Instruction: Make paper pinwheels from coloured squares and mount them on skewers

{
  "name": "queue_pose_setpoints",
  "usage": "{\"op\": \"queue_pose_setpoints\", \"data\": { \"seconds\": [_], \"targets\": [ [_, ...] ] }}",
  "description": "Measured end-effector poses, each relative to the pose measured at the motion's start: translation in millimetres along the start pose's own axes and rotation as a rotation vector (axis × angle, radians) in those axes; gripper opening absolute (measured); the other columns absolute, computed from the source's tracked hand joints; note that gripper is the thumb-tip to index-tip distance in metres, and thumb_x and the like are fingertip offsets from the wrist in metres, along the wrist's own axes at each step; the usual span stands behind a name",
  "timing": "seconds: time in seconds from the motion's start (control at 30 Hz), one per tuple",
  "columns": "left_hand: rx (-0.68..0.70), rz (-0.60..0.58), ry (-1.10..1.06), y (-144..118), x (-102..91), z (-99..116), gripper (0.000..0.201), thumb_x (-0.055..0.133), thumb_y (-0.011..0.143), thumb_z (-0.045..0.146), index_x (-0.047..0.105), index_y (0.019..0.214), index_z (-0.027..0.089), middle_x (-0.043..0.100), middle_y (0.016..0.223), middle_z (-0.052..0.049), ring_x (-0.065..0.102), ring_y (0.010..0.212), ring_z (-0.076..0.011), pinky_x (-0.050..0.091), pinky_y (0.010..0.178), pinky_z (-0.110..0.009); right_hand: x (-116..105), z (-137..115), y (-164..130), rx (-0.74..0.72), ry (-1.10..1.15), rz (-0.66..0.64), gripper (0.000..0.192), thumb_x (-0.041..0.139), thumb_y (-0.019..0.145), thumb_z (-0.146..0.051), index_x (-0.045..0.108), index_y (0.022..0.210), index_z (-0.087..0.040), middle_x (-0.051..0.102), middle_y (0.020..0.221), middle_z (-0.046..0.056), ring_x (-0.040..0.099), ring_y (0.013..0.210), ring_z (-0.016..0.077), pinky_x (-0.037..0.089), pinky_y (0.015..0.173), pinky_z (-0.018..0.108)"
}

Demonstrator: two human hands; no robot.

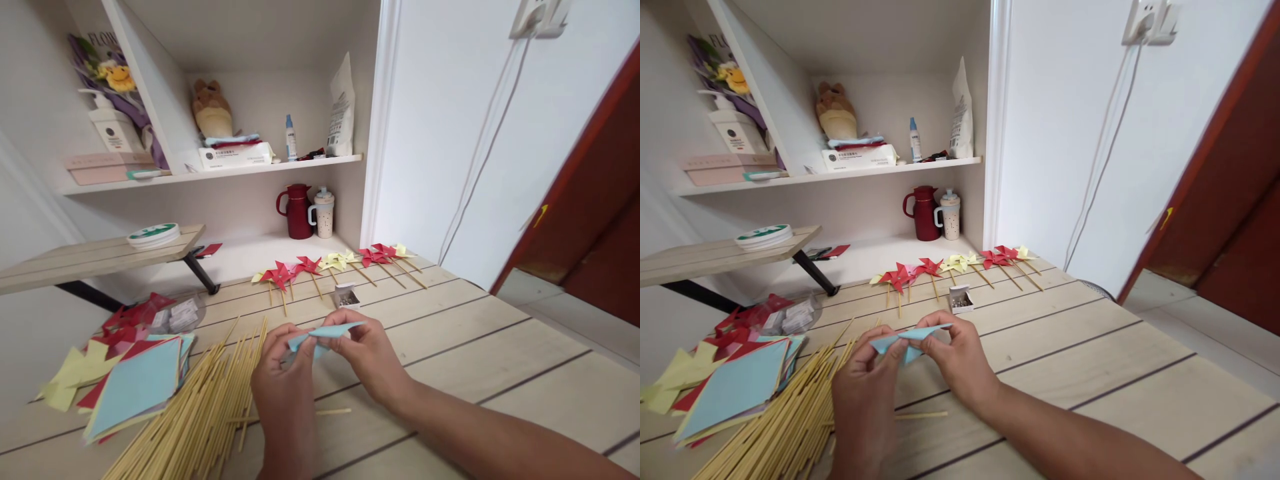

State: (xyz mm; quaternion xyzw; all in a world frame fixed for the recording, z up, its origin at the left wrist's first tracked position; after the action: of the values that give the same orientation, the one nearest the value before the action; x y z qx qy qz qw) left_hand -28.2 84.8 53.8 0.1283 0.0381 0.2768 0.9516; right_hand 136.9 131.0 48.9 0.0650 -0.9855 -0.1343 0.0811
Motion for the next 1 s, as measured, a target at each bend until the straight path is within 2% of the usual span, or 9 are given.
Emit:
{"op": "queue_pose_setpoints", "data": {
  "seconds": [0.07, 0.2, 0.37, 0.53, 0.83, 1.0],
  "targets": [
    [-0.127, -0.042, -0.077, 2, 5.2, -17, 0.014, 0.075, 0.067, 0.031, 0.077, 0.074, 0.019, 0.070, 0.092, -0.005, 0.064, 0.084, -0.0213, 0.049, 0.072, -0.029, 2, 7, 1, 0.063, 0.072, -0.015, 0.011, 0.076, 0.073, -0.028, 0.069, 0.076, -0.020, 0.067, 0.071, -0.001, 0.060, 0.069, 0.0162, 0.048, 0.068, 0.029],
    [-0.241, -0.049, -0.156, 2, 8.0, -33, 0.020, 0.077, 0.065, 0.032, 0.077, 0.077, 0.017, 0.072, 0.092, -0.007, 0.065, 0.082, -0.0217, 0.050, 0.071, -0.031, 2, 9, 4, 0.066, 0.115, -0.007, 0.011, 0.078, 0.071, -0.028, 0.071, 0.076, -0.020, 0.068, 0.069, -0.001, 0.061, 0.068, 0.0154, 0.049, 0.068, 0.029],
    [-0.301, -0.027, -0.219, -1, 8.3, -33, 0.023, 0.080, 0.061, 0.030, 0.077, 0.078, 0.016, 0.074, 0.090, -0.007, 0.066, 0.078, -0.0196, 0.050, 0.070, -0.030, 4, 11, 5, 0.065, 0.138, -0.030, 0.013, 0.079, 0.071, -0.030, 0.072, 0.076, -0.020, 0.070, 0.071, 0.000, 0.062, 0.070, 0.0159, 0.049, 0.068, 0.029],
    [-0.391, -0.096, -0.337, -7, 18.8, -34, 0.024, 0.079, 0.062, 0.028, 0.077, 0.083, 0.016, 0.076, 0.078, -0.006, 0.068, 0.074, -0.0189, 0.052, 0.072, -0.030, 2, 15, 5, 0.061, 0.121, -0.030, 0.016, 0.080, 0.071, -0.032, 0.071, 0.077, -0.020, 0.067, 0.070, -0.001, 0.060, 0.068, 0.0156, 0.049, 0.068, 0.029],
    [-0.390, -0.044, -0.343, -9, 15.9, -46, 0.024, 0.081, 0.061, 0.031, 0.076, 0.079, 0.016, 0.070, 0.068, -0.002, 0.064, 0.067, -0.0173, 0.050, 0.067, -0.029, 2, 6, 4, -0.028, -0.024, -0.066, 0.014, 0.074, 0.078, -0.033, 0.068, 0.079, -0.021, 0.062, 0.074, -0.001, 0.057, 0.073, 0.0164, 0.048, 0.070, 0.030],
    [-0.369, -0.063, -0.370, -8, 17.3, -34, 0.021, 0.079, 0.062, 0.027, 0.077, 0.079, 0.015, 0.074, 0.072, -0.003, 0.066, 0.070, -0.0173, 0.051, 0.069, -0.028, 1, 7, 4, -0.028, -0.018, -0.049, 0.013, 0.075, 0.077, -0.033, 0.068, 0.079, -0.021, 0.063, 0.075, 0.000, 0.058, 0.074, 0.0169, 0.047, 0.071, 0.031]
  ]
}}
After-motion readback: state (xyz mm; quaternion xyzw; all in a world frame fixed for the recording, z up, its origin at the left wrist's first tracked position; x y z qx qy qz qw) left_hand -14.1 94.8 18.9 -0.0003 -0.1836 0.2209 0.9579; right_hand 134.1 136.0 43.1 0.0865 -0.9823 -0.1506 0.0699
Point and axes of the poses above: each hand's wrist, its own y-axis towards the middle knuckle, its own x-axis out of the palm, z = x × y, the point moved 10 cm from there along y, towards the middle knuckle
